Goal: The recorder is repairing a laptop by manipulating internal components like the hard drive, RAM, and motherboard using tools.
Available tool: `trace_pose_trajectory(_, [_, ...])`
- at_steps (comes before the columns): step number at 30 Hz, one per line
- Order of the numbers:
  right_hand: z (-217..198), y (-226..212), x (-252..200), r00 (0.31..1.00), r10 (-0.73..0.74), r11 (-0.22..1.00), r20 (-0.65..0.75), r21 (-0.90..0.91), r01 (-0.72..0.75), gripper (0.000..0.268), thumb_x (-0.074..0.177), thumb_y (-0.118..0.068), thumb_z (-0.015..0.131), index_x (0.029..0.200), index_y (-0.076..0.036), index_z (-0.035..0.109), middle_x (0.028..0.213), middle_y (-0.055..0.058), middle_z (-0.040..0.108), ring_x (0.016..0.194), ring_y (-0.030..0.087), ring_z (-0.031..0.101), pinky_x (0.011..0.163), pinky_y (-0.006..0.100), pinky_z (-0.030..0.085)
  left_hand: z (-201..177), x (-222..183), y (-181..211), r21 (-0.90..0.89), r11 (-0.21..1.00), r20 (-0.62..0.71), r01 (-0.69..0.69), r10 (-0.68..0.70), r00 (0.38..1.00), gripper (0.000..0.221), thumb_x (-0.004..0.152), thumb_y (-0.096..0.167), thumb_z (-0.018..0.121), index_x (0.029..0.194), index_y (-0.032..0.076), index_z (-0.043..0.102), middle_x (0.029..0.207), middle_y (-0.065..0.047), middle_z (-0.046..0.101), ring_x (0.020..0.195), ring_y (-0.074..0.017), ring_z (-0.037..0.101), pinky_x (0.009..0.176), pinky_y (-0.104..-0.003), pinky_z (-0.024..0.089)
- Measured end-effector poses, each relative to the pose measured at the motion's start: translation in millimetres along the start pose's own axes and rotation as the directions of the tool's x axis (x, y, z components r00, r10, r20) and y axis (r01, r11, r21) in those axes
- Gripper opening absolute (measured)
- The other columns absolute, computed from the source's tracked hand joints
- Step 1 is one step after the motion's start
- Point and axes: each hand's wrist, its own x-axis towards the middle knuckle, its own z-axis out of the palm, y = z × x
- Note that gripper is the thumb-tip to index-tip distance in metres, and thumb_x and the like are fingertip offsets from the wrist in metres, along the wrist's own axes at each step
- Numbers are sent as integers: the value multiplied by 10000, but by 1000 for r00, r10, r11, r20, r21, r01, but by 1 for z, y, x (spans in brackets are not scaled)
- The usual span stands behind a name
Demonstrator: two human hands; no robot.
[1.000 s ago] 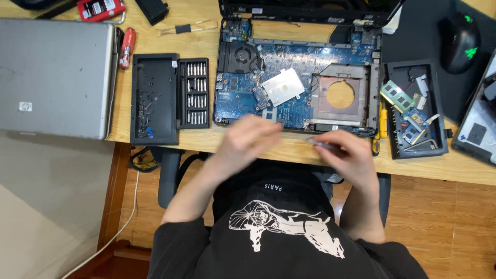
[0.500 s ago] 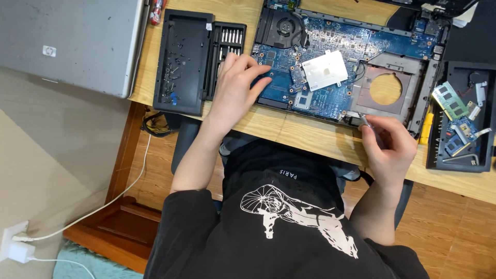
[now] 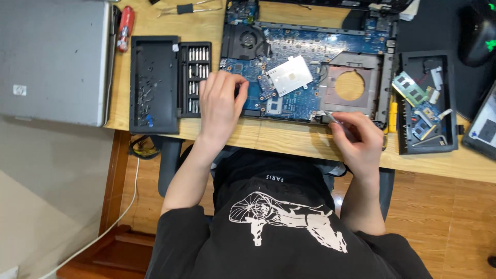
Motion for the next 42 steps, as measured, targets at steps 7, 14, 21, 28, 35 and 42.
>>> trace_pose_trajectory(7, [4,-17,2,998,-58,998,-3,-8,58,240,939,68,703,1173,22,686,1057,73,666,799,66,591,672,206,453,-3,-1,22,-331,944,47,22,-7,999,113,946,51,781,983,17,679,958,-77,660,873,-229,636,773,-353,513])
trace_pose_trajectory(14, [3,-13,1,997,-71,997,-3,16,71,253,968,94,686,1209,18,692,1063,95,705,795,64,586,669,205,459,-12,-2,24,-415,906,-9,84,-97,995,104,942,3,766,1027,4,705,977,-79,678,807,-168,648,716,-286,544])
trace_pose_trajectory(21, [3,-1,-5,997,24,992,-71,122,-15,213,996,86,703,1208,60,696,1050,104,744,745,47,560,630,201,446,-18,-3,22,-442,890,-20,116,-139,990,111,933,22,809,990,4,715,954,-64,675,777,-137,628,696,-264,520])
trace_pose_trajectory(28, [-3,11,-9,974,223,942,-37,264,-205,187,1097,33,611,1254,27,712,971,55,705,749,36,549,649,179,415,6,-16,8,-778,530,227,337,-263,938,112,960,74,787,994,-17,732,964,-38,678,802,-83,583,721,-228,472])
trace_pose_trajectory(35, [0,-7,-12,994,107,969,38,218,-113,297,1014,82,687,1297,18,629,1157,40,604,977,53,605,807,183,493,24,-25,2,-903,59,403,426,-227,887,243,995,228,765,1001,-11,720,951,-51,697,832,-109,633,765,-250,519])
trace_pose_trajectory(42, [0,-41,-14,988,-151,987,21,-56,152,256,898,124,817,1134,54,745,1005,145,731,724,126,622,584,215,439,29,-27,16,-825,-275,530,494,-74,845,209,1034,193,725,1070,-12,705,992,-73,688,893,-135,621,809,-280,506])
